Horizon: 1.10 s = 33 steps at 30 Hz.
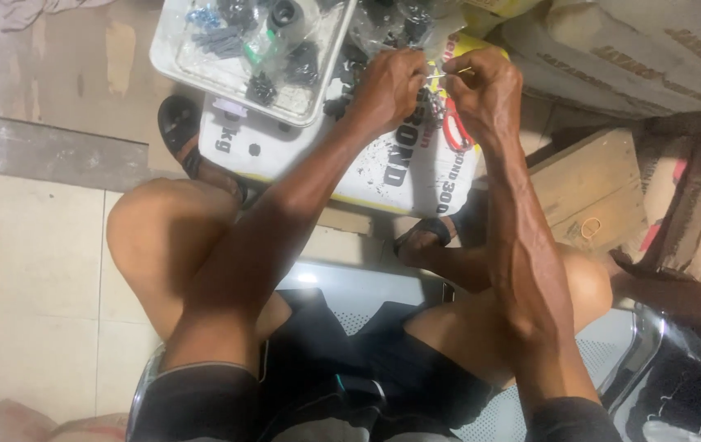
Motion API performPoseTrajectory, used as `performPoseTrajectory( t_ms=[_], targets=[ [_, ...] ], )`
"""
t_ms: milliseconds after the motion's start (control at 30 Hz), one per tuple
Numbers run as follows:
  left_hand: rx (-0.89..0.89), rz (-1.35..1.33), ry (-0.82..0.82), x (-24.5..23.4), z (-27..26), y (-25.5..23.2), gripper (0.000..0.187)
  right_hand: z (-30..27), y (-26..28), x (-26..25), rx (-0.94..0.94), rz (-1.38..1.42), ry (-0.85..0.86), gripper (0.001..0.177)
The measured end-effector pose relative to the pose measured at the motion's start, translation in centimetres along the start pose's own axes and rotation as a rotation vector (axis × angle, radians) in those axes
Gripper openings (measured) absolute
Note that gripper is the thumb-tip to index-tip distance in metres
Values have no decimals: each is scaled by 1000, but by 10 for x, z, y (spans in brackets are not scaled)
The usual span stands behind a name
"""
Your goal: Sorting small plastic and metal components from a tray into a plastic bag.
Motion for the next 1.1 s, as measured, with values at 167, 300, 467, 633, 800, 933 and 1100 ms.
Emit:
performPoseTrajectory(
  t_ms=[167,300,467,633,800,933,1100],
  targets=[
    [116,70,-65,9,14,38,18,-3,7,-13,265,365,160,18],
    [449,-72,-61,6,8,42,23,-7,6,-12,352,477,248,12],
    [346,-37,-1,22,-3,50,21,-12,22,-1,234,449,280,16],
    [280,-15,-105,17,1,45,20,-12,20,3,196,388,226,14],
    [44,-77,-240,-14,-19,-12,10,-12,18,-1,139,316,141,7],
    [197,-147,-286,-18,-26,-25,10,-13,21,2,165,280,113,8],
    [284,-49,-387,-10,-20,-17,27,-12,21,4,103,131,43,6]
  ],
)
Point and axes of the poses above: each hand's wrist, its own z-axis towards the middle knuckle, its own x-axis out of the palm, y = z × x, the point moved 6 cm from there along z, towards the middle knuckle, and after that the axes turned 14 degrees about -z, right-handed, at the moved point
